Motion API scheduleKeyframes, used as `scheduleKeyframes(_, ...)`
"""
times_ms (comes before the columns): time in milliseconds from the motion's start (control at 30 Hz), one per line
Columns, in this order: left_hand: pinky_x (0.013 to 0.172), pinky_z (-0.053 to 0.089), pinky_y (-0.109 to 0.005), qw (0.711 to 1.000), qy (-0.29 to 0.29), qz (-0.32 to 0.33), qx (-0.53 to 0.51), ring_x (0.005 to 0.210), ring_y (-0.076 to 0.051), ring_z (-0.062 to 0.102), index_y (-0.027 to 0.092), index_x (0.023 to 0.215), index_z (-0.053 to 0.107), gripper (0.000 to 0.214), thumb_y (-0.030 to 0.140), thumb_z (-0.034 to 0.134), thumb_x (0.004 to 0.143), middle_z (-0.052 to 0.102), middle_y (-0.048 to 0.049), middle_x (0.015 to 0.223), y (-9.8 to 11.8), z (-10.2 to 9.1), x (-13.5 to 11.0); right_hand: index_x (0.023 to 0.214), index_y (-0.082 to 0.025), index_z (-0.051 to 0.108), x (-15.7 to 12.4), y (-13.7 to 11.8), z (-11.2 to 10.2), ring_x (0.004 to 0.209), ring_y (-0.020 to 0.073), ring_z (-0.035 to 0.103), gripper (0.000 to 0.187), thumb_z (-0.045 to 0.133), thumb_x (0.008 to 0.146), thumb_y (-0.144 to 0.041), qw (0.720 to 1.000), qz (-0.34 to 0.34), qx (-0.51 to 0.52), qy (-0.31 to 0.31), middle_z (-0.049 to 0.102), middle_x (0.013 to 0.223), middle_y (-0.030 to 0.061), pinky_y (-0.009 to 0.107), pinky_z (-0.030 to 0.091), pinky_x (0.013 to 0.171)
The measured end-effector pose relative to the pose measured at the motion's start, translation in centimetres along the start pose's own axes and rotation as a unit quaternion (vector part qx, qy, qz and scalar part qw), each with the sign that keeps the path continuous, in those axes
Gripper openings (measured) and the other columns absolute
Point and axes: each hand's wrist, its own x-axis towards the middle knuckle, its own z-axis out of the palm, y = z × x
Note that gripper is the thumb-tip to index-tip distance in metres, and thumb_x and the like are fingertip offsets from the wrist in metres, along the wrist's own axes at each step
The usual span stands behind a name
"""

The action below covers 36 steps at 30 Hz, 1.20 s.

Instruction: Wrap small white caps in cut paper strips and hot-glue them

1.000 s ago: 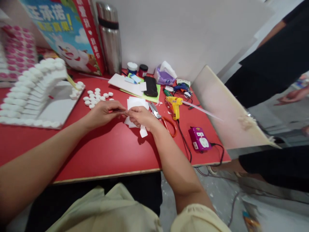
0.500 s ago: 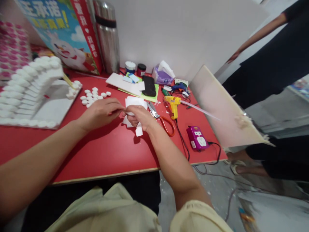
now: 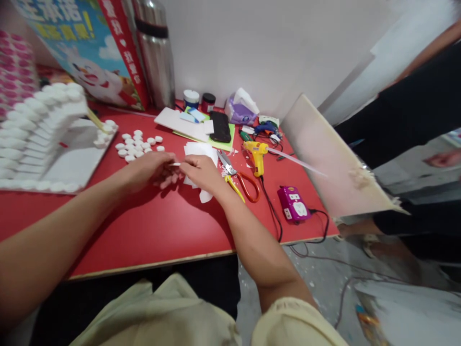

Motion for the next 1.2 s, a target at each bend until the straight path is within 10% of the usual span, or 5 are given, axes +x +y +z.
scheduleKeyframes(433, 0.045, 0.031, -0.025, 0.993, -0.041, 0.01, 0.11, 0.043, -0.011, 0.043, 0.02, 0.072, 0.053, 0.023, 0.031, 0.052, 0.092, 0.052, 0.0014, 0.054, 0.3, -0.1, -0.5, 0.062, -0.019, 0.055, -0.1, 0.4, 0.0, 0.051, 0.0085, 0.038, 0.023, 0.056, 0.082, -0.032, 0.999, -0.002, -0.04, -0.032, 0.045, 0.053, -0.0058, 0.022, 0.027, 0.049)
scheduleKeyframes(733, 0.064, 0.038, -0.03, 0.87, 0.045, 0.231, 0.433, 0.067, -0.017, 0.056, 0.018, 0.077, 0.061, 0.022, 0.031, 0.049, 0.089, 0.065, -0.0055, 0.073, 0.7, 0.2, -1.0, 0.06, -0.021, 0.051, -0.1, -0.3, -0.1, 0.039, 0.0059, 0.017, 0.019, 0.056, 0.078, -0.025, 0.979, 0.126, 0.149, -0.05, 0.028, 0.044, -0.0107, 0.022, 0.014, 0.039)
scheduleKeyframes(900, 0.043, 0.031, -0.025, 0.995, 0.028, 0.002, 0.1, 0.043, -0.013, 0.05, 0.017, 0.071, 0.06, 0.032, 0.039, 0.048, 0.092, 0.066, -0.0079, 0.061, 1.1, 1.0, -0.7, 0.06, -0.02, 0.055, -0.1, -0.1, -0.3, 0.049, 0.0082, 0.036, 0.022, 0.056, 0.082, -0.025, 1.0, -0.004, 0.014, -0.02, 0.047, 0.053, -0.005, 0.023, 0.026, 0.049)
scheduleKeyframes(1000, 0.031, 0.015, -0.022, 0.982, -0.039, -0.154, -0.099, 0.033, -0.012, 0.044, 0.016, 0.065, 0.059, 0.045, 0.047, 0.043, 0.094, 0.066, -0.0143, 0.058, 1.2, 0.8, -0.3, 0.067, -0.018, 0.064, -0.4, 0.0, -0.6, 0.061, 0.0107, 0.049, 0.022, 0.054, 0.086, -0.023, 0.982, -0.123, -0.142, -0.013, 0.06, 0.063, -0.0022, 0.025, 0.033, 0.06)
scheduleKeyframes(1200, 0.025, 0.019, -0.017, 0.952, -0.08, -0.197, -0.22, 0.027, -0.009, 0.038, 0.016, 0.061, 0.054, 0.027, 0.029, 0.055, 0.085, 0.061, -0.0106, 0.053, 1.2, -0.1, -0.3, 0.077, -0.019, 0.06, -0.8, 0.1, -0.7, 0.066, 0.0137, 0.051, 0.022, 0.049, 0.095, -0.025, 0.942, -0.172, -0.286, -0.01, 0.063, 0.071, 0.0003, 0.028, 0.031, 0.065)
